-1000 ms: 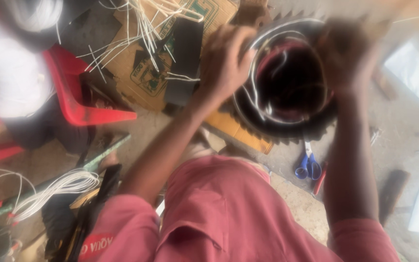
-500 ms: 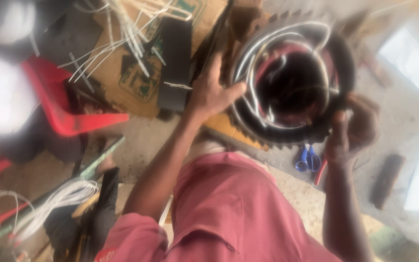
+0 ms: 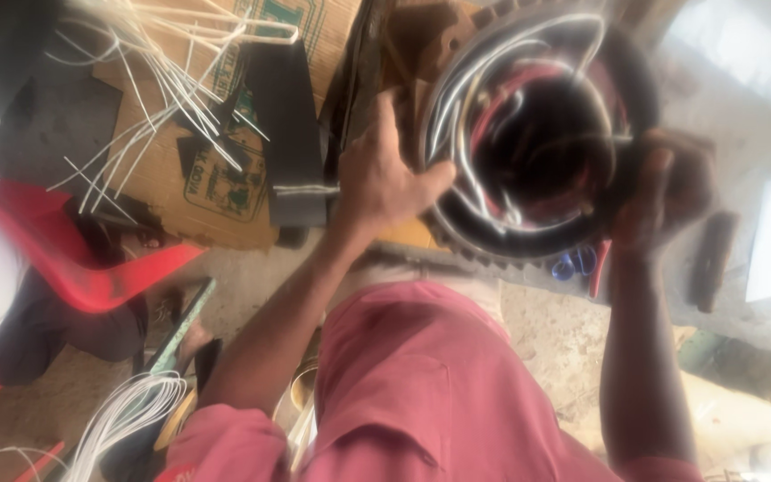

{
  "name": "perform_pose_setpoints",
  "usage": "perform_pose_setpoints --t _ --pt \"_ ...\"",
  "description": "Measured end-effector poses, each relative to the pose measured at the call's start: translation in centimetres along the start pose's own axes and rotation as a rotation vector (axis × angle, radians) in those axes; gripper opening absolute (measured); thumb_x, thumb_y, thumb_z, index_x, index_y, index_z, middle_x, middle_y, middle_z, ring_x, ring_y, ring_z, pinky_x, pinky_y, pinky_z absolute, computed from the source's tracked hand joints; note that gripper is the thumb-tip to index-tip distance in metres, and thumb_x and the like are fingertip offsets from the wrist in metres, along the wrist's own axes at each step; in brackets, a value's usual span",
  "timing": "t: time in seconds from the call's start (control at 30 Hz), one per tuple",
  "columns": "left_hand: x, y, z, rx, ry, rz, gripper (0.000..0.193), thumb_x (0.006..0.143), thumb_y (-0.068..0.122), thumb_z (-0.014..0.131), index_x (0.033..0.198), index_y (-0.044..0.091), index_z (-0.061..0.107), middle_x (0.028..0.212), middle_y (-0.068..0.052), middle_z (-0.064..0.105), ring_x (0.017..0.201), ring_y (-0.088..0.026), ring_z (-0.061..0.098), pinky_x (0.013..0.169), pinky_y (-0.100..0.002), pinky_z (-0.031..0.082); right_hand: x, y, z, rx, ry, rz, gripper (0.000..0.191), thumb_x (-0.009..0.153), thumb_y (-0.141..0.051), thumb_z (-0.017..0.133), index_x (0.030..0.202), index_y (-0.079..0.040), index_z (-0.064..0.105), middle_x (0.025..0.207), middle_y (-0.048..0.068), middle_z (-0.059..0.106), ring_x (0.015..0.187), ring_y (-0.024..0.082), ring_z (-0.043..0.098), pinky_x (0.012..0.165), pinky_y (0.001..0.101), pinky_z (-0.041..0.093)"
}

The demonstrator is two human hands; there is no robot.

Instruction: The person sits at a workbench and winds white insulated wire into the slots of a motor stator, pressing the coils down and arranging the wire loops inside the housing. They then pull lengths of wire from a spool and cut or separate strands while continuing to seat the windings.

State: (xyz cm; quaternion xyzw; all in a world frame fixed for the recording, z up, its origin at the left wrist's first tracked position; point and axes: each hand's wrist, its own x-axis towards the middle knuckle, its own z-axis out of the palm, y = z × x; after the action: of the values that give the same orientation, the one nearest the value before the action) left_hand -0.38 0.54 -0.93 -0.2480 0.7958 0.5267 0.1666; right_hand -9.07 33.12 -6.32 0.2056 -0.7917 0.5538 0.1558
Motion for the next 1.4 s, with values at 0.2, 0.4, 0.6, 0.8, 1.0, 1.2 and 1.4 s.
perform_pose_setpoints --t 0.2,0.4,0.6,0.8,1.0,1.2,1.4 --pt "0.5 -0.9 0.2 -0.007 0.095 0.178 0.101 0.073 0.037 0.081 0.150 -0.004 0.029 0.111 -0.020 0.071 0.084 -0.027 0.077 0.069 -0.040 0.066 1.0 -1.2 -0.1 -0.014 -0.062 0.006 0.039 0.114 -0.040 0.062 0.103 -0.003 0.069 0.097 0.010 0.069 0.081 0.019 0.064 0.080 0.0314 0.054" --pt "0.0 -0.6 0.5 -0.042 0.122 0.137 0.092 0.076 0.036 0.078 0.148 0.000 0.033 0.109 -0.018 0.072 0.082 -0.026 0.078 0.066 -0.039 0.069 5.9 -6.5 1.5 -0.406 -0.294 -0.332 0.052 0.104 -0.061 0.067 0.122 -0.013 0.072 0.132 0.012 0.056 0.117 0.021 0.051 0.101 0.0393 0.049" --pt "0.1 -1.2 0.9 -0.015 0.298 0.498 0.086 0.081 0.035 0.084 0.144 -0.002 0.040 0.119 -0.024 0.071 0.098 -0.033 0.077 0.083 -0.041 0.067 6.5 -9.8 7.7 -0.746 -0.695 -0.295 0.075 0.079 -0.084 0.058 0.135 -0.035 0.062 0.155 0.020 0.031 0.145 0.042 0.023 0.118 0.0661 0.019" --pt "-0.2 -1.2 0.6 -0.073 0.160 0.344 0.079 0.083 0.034 0.082 0.142 -0.002 0.041 0.117 -0.021 0.074 0.098 -0.032 0.079 0.088 -0.039 0.068 8.5 -6.9 5.8 -0.588 -0.501 -0.282 0.084 0.089 -0.091 0.046 0.142 -0.027 0.062 0.158 0.014 0.026 0.151 0.035 0.016 0.128 0.0566 0.008" --pt "-0.2 -0.5 0.2 -0.115 0.130 0.357 0.081 0.083 0.026 0.081 0.145 -0.004 0.039 0.118 -0.024 0.073 0.104 -0.034 0.078 0.096 -0.044 0.064 9.5 -3.8 4.5 -0.521 -0.592 -0.221 0.076 0.093 -0.085 0.041 0.130 -0.026 0.073 0.155 0.016 0.032 0.150 0.033 0.016 0.129 0.0563 0.007" --pt "-0.4 -0.6 0.6 -0.089 0.127 0.345 0.087 0.082 0.026 0.081 0.150 -0.003 0.035 0.128 -0.025 0.068 0.118 -0.035 0.072 0.106 -0.046 0.059 8.8 -1.2 -1.7 -0.159 -0.523 0.019 0.033 0.110 -0.050 0.053 0.118 -0.024 0.072 0.153 0.013 0.043 0.146 0.028 0.035 0.124 0.0478 0.027" --pt "-0.5 -0.6 0.5 -0.082 0.134 0.345 0.093 0.080 0.028 0.083 0.152 -0.003 0.034 0.141 -0.028 0.059 0.133 -0.038 0.062 0.115 -0.050 0.050 3.3 -1.9 -3.0 -0.187 -0.374 0.322 0.016 0.101 -0.023 0.063 0.110 -0.012 0.072 0.148 0.016 0.045 0.127 0.024 0.055 0.099 0.0395 0.054"
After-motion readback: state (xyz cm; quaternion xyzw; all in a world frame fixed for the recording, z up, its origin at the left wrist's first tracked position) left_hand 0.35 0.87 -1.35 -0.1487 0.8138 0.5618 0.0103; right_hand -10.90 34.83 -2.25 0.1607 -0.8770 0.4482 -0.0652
